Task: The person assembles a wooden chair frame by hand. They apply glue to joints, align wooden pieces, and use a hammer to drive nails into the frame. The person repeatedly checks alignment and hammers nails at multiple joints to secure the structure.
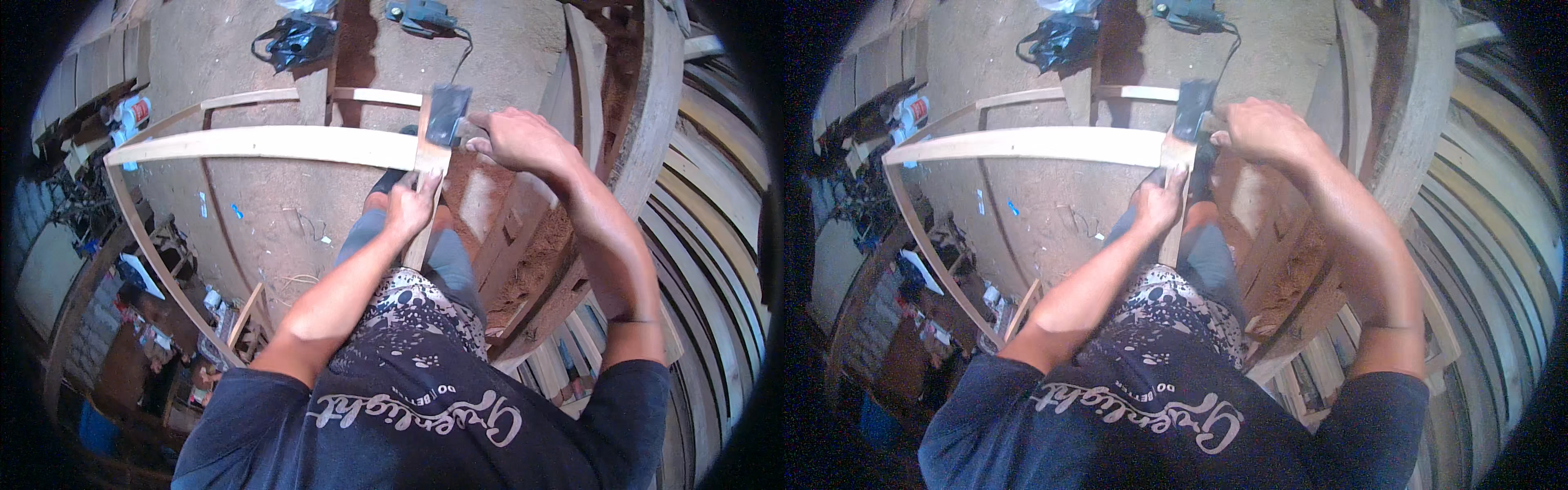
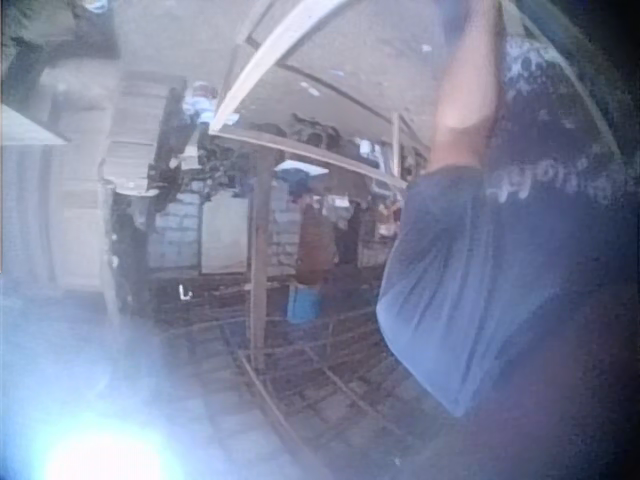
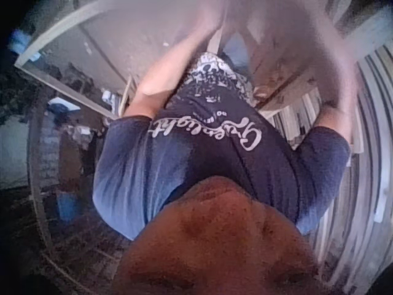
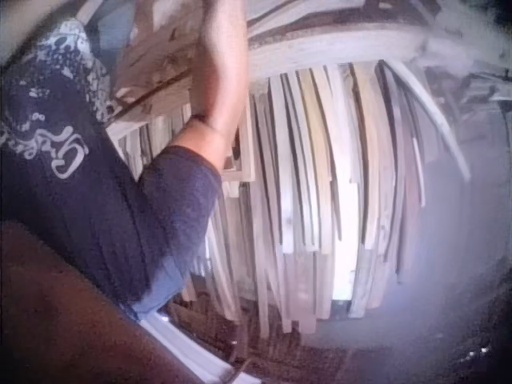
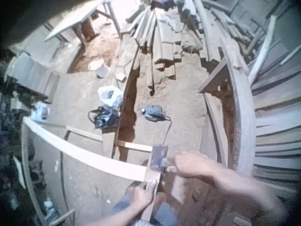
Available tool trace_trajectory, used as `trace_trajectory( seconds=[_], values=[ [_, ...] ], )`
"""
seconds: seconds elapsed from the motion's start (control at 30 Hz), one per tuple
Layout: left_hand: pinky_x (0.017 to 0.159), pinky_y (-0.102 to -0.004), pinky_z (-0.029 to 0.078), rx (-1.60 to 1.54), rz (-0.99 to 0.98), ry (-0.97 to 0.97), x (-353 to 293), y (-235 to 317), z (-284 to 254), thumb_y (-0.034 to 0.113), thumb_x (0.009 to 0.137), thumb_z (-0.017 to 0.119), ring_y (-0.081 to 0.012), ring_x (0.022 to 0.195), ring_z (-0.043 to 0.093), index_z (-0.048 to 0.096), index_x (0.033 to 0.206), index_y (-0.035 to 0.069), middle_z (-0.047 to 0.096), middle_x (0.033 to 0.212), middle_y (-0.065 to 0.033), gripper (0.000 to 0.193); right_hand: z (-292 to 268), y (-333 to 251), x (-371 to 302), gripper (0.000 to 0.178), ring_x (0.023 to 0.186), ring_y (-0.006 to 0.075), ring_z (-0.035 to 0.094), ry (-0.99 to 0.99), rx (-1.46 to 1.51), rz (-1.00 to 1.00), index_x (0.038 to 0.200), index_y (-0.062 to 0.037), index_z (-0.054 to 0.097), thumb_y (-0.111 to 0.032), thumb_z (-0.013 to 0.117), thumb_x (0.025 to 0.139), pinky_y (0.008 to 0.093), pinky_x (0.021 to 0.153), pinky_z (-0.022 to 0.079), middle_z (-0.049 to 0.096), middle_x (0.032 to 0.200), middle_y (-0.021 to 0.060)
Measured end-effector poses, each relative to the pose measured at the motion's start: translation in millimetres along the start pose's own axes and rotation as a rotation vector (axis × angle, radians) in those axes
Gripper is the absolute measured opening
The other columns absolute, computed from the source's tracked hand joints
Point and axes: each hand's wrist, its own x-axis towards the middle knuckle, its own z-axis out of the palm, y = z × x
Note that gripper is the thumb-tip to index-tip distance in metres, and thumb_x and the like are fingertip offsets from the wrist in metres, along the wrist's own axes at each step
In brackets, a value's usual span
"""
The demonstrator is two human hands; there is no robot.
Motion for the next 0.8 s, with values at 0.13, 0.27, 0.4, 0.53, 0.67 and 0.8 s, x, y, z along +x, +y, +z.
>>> trace_trajectory(
  seconds=[0.13,0.27,0.4,0.53,0.67,0.8],
  values=[
    [0.092,-0.0442,0.056,0.093,-0.074,0.008,-5,28,-8,0.054,0.100,0.064,-0.0394,0.105,0.074,0.073,0.119,-0.004,0.076,0.108,-0.0262,0.061,-15,12,6,0.055,0.108,0.0408,0.071,0.085,0.075,-0.104,0.142,-0.0203,0.064,-0.053,0.065,0.098,0.0541,0.093,0.057,0.075,0.113,0.0217],
    [0.089,-0.0425,0.056,0.025,-0.103,-0.013,1,17,-4,0.054,0.101,0.063,-0.0351,0.102,0.075,0.073,0.118,-0.002,0.077,0.104,-0.0234,0.059,-53,46,17,0.059,0.110,0.0415,0.071,0.433,0.167,-0.001,0.139,-0.0119,0.066,-0.055,0.063,0.099,0.0486,0.097,0.055,0.073,0.117,0.0253],
    [0.089,-0.0419,0.057,-0.070,-0.040,0.003,5,7,1,0.052,0.101,0.065,-0.0325,0.101,0.076,0.073,0.116,-0.004,0.078,0.103,-0.0225,0.058,-48,47,20,0.059,0.115,0.0406,0.069,0.706,0.293,0.094,0.138,-0.0056,0.065,-0.052,0.063,0.101,0.0485,0.100,0.054,0.072,0.121,0.0255],
    [0.087,-0.0427,0.057,0.019,0.023,0.034,-5,9,-1,0.052,0.100,0.066,-0.0347,0.098,0.076,0.074,0.114,-0.003,0.077,0.101,-0.0237,0.057,-2,10,6,0.054,0.106,0.0387,0.073,-0.050,-0.060,-0.055,0.141,-0.0175,0.065,-0.051,0.065,0.098,0.0511,0.094,0.057,0.074,0.110,0.0241],
    [0.089,-0.0470,0.056,0.173,-0.063,-0.030,6,18,-4,0.074,0.100,0.044,-0.0370,0.094,0.076,0.075,0.109,0.001,0.078,0.090,-0.0197,0.080,-31,18,0,0.054,0.113,0.0413,0.069,0.017,0.035,-0.006,0.140,-0.0174,0.064,-0.053,0.063,0.099,0.0521,0.099,0.055,0.072,0.119,0.0243],
    [0.088,-0.0466,0.056,0.014,0.014,0.010,5,-6,5,0.074,0.098,0.050,-0.0349,0.091,0.077,0.076,0.107,0.001,0.078,0.087,-0.0178,0.078,-49,39,4,0.058,0.111,0.0418,0.070,0.517,0.140,0.071,0.140,-0.0176,0.065,-0.057,0.062,0.098,0.0521,0.096,0.056,0.073,0.117,0.0238]
  ],
)
